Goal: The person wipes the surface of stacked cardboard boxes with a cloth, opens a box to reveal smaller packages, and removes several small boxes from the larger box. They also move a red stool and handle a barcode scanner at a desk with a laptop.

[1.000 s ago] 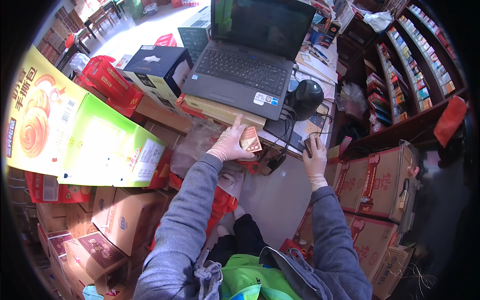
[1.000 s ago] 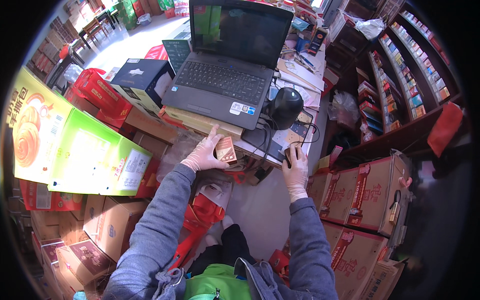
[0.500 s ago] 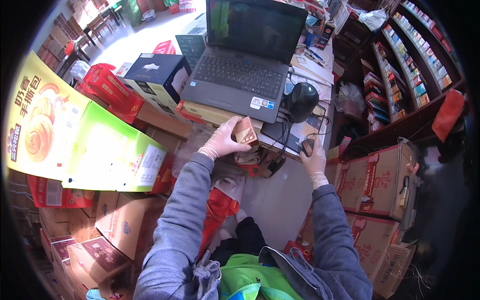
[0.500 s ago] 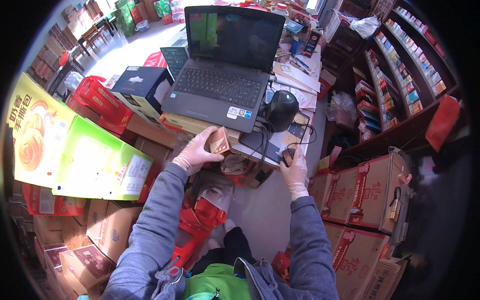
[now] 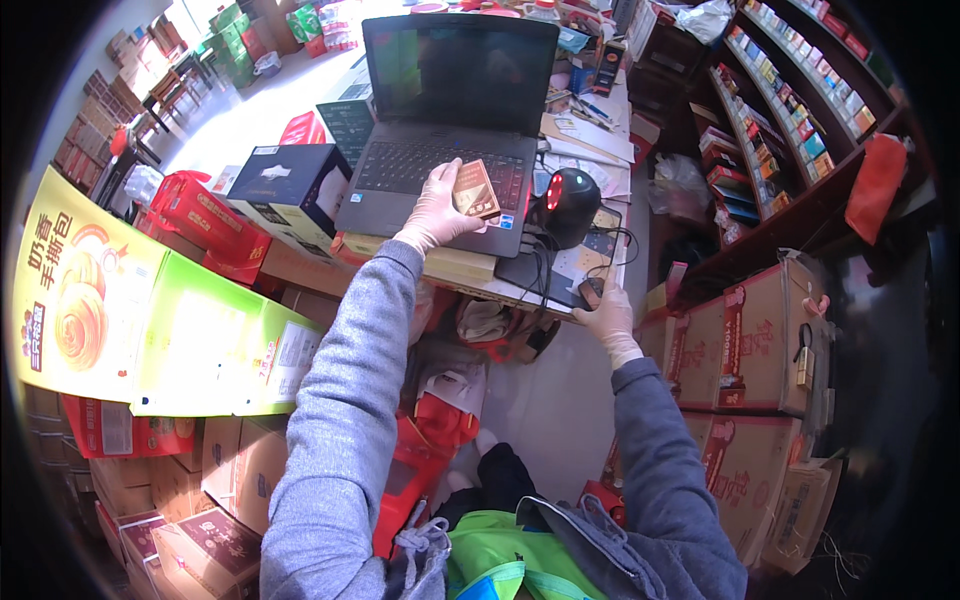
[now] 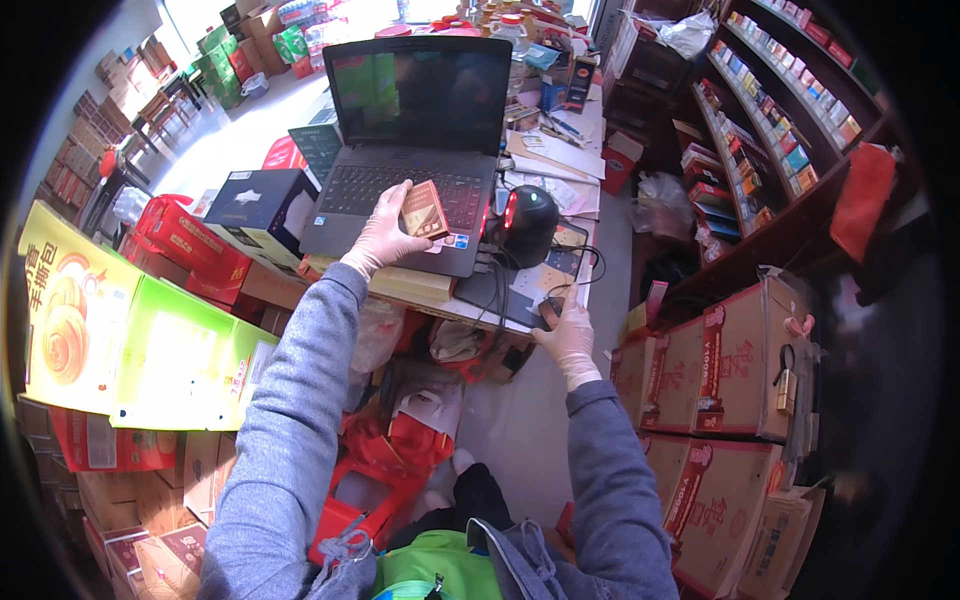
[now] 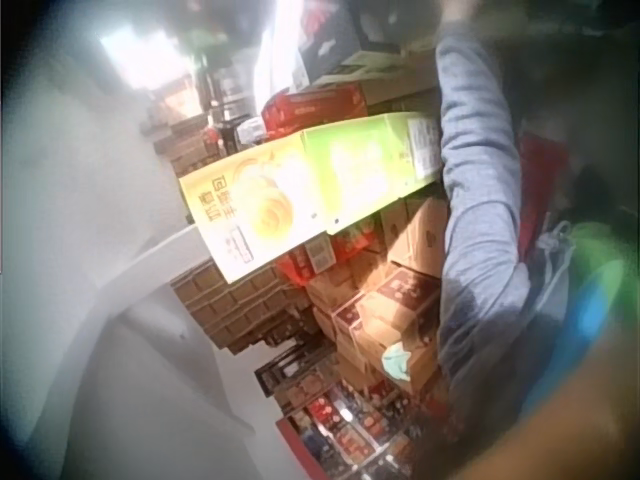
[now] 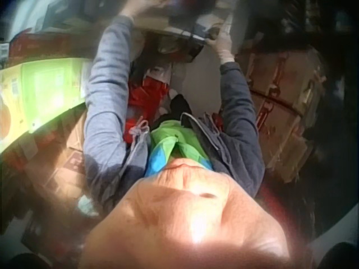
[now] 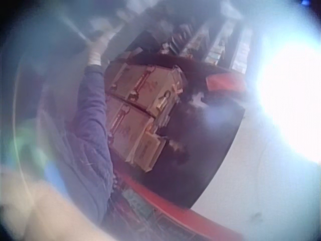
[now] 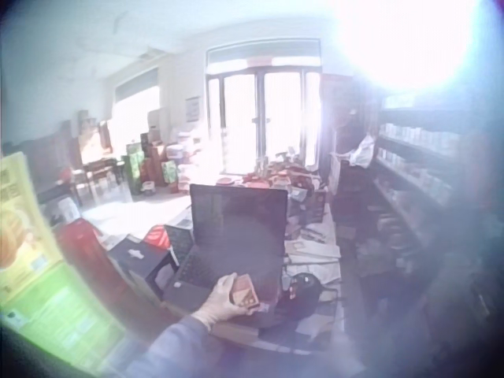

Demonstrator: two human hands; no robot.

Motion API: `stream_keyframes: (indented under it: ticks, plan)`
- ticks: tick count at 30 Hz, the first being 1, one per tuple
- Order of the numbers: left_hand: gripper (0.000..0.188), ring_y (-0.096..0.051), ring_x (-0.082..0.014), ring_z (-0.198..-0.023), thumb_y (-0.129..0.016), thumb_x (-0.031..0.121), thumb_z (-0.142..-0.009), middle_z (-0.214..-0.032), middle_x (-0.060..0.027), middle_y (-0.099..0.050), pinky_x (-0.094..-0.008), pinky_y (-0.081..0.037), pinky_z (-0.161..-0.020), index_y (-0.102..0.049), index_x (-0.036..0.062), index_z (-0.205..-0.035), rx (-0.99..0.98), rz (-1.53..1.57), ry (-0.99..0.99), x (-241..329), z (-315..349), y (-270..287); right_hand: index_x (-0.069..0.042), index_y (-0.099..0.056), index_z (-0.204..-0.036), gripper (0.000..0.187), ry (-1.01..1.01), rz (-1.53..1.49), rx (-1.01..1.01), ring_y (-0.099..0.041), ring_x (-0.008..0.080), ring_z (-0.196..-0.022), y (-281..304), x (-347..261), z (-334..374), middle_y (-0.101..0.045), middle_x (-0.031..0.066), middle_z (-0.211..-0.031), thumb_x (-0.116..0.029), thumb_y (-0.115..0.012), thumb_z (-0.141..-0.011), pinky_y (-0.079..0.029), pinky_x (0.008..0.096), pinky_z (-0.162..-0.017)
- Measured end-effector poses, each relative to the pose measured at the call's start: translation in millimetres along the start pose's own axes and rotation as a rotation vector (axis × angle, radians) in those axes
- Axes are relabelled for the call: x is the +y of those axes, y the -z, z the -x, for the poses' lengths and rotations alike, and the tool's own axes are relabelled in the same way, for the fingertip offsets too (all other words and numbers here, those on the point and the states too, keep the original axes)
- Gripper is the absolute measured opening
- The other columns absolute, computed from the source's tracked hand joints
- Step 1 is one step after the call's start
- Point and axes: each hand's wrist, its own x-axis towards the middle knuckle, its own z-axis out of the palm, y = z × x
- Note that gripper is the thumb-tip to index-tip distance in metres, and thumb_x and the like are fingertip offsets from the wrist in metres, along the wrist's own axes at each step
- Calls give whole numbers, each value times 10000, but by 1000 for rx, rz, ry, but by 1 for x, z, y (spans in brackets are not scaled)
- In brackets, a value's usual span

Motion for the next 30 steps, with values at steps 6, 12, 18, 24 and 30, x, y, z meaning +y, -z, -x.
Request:
stream_keyframes:
  ticks: [6,12,18,24,30]
  plan:
    - [1054,-335,-362,-1297,-832,201,-501,-1373,-234,-338,-349,-284,-1102,-307,-26,-1387,-82,-77,-63,2,-28,-15,43,-153,-1428,1130,-1,-39,9,-529,344,-1083,-3,2,-1,-561,191,-1152,-315,-820,-588,-473,385,-896]
    - [1044,-336,-372,-1292,-822,229,-512,-1373,-236,-339,-360,-280,-1101,-310,-21,-1386,-122,-121,-72,11,-33,-22,48,-164,-1424,1127,1,-29,10,-526,344,-1083,-2,2,0,-559,174,-1169,-311,-822,-582,-472,381,-897]
    - [1052,-338,-375,-1286,-810,261,-531,-1374,-228,-342,-365,-278,-1098,-288,-17,-1400,-77,-83,-65,19,-26,-24,54,-181,-1414,1116,16,-49,23,-527,347,-1074,1,-1,1,-559,175,-1157,-299,-823,-573,-470,381,-892]
    - [1047,-366,-347,-1254,-830,280,-539,-1320,-203,-379,-391,-284,-1080,-296,8,-1398,46,92,-204,14,56,-37,57,-197,-1407,1087,49,-7,40,-525,351,-1075,-2,1,2,-553,180,-1172,-300,-818,-589,-466,386,-893]
    - [989,-339,-377,-1279,-828,301,-533,-1339,-219,-376,-428,-278,-1086,-337,21,-1344,-38,27,-106,-11,127,-38,-11,-314,-1395,857,221,-62,181,-437,380,-1215,-17,14,11,-402,211,-1365,-270,-742,-699,-395,394,-1000]
